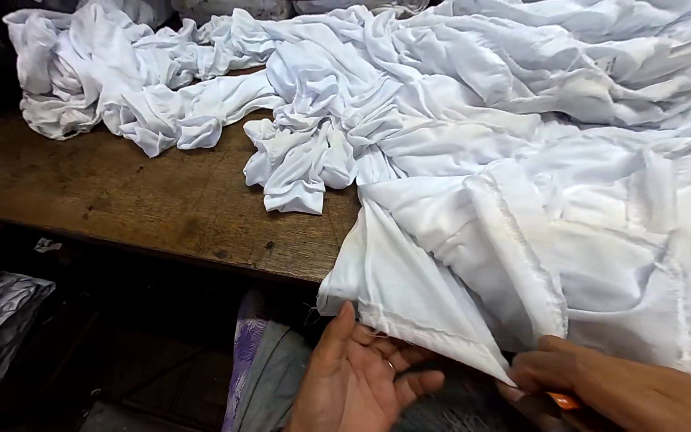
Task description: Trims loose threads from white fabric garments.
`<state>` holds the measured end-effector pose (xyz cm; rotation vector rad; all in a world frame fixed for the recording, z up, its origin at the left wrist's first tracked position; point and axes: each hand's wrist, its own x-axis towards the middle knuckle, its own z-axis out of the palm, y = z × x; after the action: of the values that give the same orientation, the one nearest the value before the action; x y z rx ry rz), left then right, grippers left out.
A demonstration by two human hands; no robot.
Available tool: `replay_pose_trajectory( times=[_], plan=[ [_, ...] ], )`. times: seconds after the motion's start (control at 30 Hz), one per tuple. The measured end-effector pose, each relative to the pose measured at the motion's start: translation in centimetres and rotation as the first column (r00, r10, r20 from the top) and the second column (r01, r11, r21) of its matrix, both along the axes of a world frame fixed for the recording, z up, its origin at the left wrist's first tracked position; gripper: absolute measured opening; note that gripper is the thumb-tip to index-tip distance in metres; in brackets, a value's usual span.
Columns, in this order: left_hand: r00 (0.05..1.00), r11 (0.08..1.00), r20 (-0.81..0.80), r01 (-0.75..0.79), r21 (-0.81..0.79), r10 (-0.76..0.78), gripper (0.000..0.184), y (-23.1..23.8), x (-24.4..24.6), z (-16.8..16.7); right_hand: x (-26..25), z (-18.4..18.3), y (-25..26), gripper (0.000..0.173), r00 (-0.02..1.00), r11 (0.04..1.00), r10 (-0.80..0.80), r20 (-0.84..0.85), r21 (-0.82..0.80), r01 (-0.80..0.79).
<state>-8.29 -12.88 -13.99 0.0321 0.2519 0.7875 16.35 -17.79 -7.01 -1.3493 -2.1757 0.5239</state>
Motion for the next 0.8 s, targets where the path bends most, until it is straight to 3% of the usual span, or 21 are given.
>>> replay_pose_trajectory(
  times=[0.07,0.17,0.23,0.27,0.37,0.43,0.5,0.7,0.8],
  plan=[
    [0.979,0.989,-0.170,-0.124,-0.075,0.110,0.038,0.5,0.5,0.5,1.7,0.0,-0.5,0.026,0.997,0.999,0.004,0.073,-0.049,0.000],
    [0.892,0.961,-0.410,-0.254,-0.110,0.189,0.018,0.5,0.9,0.5,2.6,-0.7,-1.1,0.024,0.964,0.997,-0.007,0.268,-0.070,0.027],
    [0.829,0.949,-0.490,-0.315,-0.009,0.270,0.006,0.1,0.7,0.4,1.9,-1.3,-1.2,0.021,0.929,0.995,-0.036,0.368,-0.074,0.068],
    [0.798,0.939,-0.507,-0.336,0.073,0.325,0.010,-0.1,0.6,0.3,1.4,-1.5,-1.2,0.020,0.930,0.993,-0.050,0.363,-0.081,0.085],
    [0.729,0.890,-0.512,-0.347,0.296,0.454,0.025,-0.3,-0.3,0.5,0.0,-1.6,-0.9,0.023,0.995,0.986,-0.091,0.034,-0.136,0.095],
    [0.703,0.848,-0.491,-0.330,0.414,0.514,0.027,-0.6,-0.7,0.6,-1.7,-1.6,-0.5,0.027,0.953,0.978,-0.139,-0.270,-0.187,0.090],
    [0.708,0.821,-0.461,-0.305,0.483,0.535,0.022,-0.9,-0.9,0.6,-4.0,-1.7,0.3,0.031,0.898,0.972,-0.179,-0.401,-0.211,0.099],
    [0.747,0.781,-0.396,-0.256,0.570,0.534,0.013,-1.0,-1.2,-0.1,-7.2,-4.0,2.4,0.009,0.888,0.986,-0.150,-0.435,-0.133,0.101],
    [0.739,0.806,-0.435,-0.242,0.540,0.514,0.015,-1.0,-1.4,0.1,-7.0,-3.1,1.7,0.016,0.971,0.997,-0.067,-0.231,-0.053,0.056]
  ],
)
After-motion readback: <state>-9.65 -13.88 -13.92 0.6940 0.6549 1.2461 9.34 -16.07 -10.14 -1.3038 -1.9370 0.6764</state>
